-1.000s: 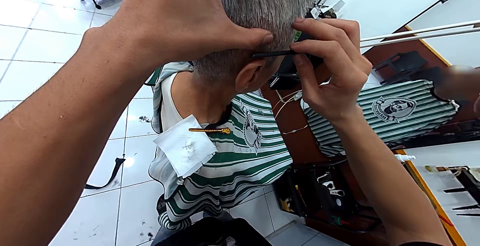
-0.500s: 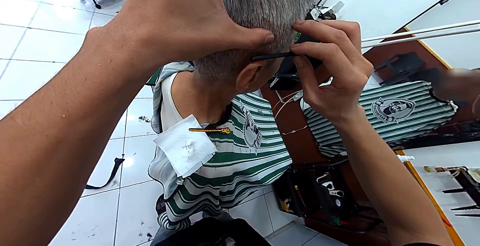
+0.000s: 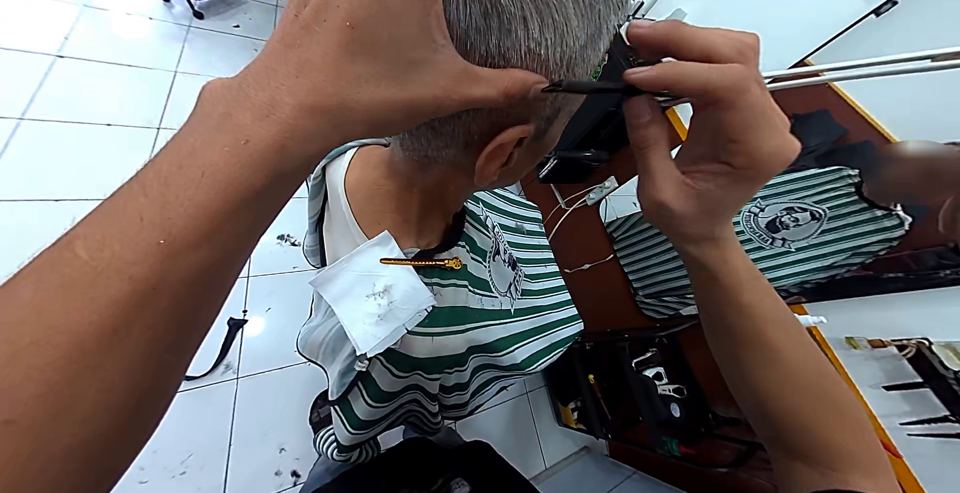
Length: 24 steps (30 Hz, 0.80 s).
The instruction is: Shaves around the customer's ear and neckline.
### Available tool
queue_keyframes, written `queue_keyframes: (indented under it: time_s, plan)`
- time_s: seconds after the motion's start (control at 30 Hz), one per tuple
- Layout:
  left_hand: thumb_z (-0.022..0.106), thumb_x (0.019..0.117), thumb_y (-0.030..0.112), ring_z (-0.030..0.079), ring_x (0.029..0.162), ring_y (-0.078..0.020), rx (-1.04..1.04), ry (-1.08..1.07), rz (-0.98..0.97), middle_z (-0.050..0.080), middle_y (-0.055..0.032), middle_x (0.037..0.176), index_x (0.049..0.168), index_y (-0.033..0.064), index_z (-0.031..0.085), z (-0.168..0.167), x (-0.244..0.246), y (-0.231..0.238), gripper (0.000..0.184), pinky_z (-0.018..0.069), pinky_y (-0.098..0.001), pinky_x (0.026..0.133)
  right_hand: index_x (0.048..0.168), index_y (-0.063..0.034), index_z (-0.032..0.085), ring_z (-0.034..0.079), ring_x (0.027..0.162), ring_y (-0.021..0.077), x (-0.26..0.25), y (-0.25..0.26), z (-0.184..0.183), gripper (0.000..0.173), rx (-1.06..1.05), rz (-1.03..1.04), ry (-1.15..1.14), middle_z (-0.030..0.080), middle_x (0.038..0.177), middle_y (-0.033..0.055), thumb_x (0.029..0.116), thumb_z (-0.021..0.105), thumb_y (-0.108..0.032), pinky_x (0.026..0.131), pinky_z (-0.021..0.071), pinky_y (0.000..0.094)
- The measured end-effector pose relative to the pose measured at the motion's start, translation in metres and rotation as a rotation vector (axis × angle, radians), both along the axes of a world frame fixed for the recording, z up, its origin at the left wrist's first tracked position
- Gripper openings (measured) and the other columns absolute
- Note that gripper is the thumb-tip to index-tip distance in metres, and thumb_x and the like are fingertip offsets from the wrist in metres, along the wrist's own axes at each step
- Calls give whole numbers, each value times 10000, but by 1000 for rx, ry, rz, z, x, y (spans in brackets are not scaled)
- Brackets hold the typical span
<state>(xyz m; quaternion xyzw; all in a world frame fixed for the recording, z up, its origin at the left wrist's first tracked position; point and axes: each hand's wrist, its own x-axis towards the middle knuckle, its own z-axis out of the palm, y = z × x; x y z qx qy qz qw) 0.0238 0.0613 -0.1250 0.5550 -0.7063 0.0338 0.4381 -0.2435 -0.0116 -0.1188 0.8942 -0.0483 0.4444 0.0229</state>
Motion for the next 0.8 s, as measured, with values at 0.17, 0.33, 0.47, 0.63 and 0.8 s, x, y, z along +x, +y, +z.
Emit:
queue_keyframes:
  time_s: [0.17, 0.33, 0.47, 0.63, 0.8]
  plan:
    - [705, 828, 654, 612, 1157, -211, -241, 44, -68, 673, -151, 1171, 1262, 1, 634, -26, 2, 12, 787, 470, -422, 998, 1095, 25, 696, 639, 1218, 246, -3, 4, 7, 150, 57, 17, -85, 694, 1225, 208, 1012, 587, -36, 989, 536, 358]
    - [768, 884, 434, 490, 1337, -316, -455, 121, -115, 550, -269, 1367, 1408, 11, 548, -63, 0, 15, 708, 378, -468, 1123, 1103, 16, 702, 638, 1208, 265, -5, 3, 4, 151, 53, 27, -66, 700, 1219, 203, 1006, 597, -32, 1004, 520, 399]
    - [774, 896, 425, 409, 1417, -376, -567, 62, -118, 468, -292, 1456, 1321, 128, 612, -76, -15, 14, 543, 344, -510, 1147, 1096, 22, 719, 635, 1189, 271, -3, 3, 4, 161, 12, 3, -13, 706, 1202, 209, 997, 612, -45, 984, 512, 386]
    - [765, 899, 425, 325, 1461, -443, -584, -8, -55, 466, -287, 1484, 1102, 181, 727, -81, -29, 12, 320, 276, -587, 1156, 1098, 22, 716, 638, 1192, 294, -2, 2, 8, 156, -71, -25, 98, 717, 1197, 214, 1001, 612, -42, 1011, 491, 393]
    - [771, 877, 471, 314, 1462, -469, -536, -16, -45, 449, -309, 1487, 1136, 179, 714, -80, -28, 10, 395, 248, -613, 1164, 1080, 27, 727, 637, 1187, 303, -3, -3, 8, 154, -98, -38, 168, 720, 1190, 214, 991, 617, -35, 1012, 485, 388]
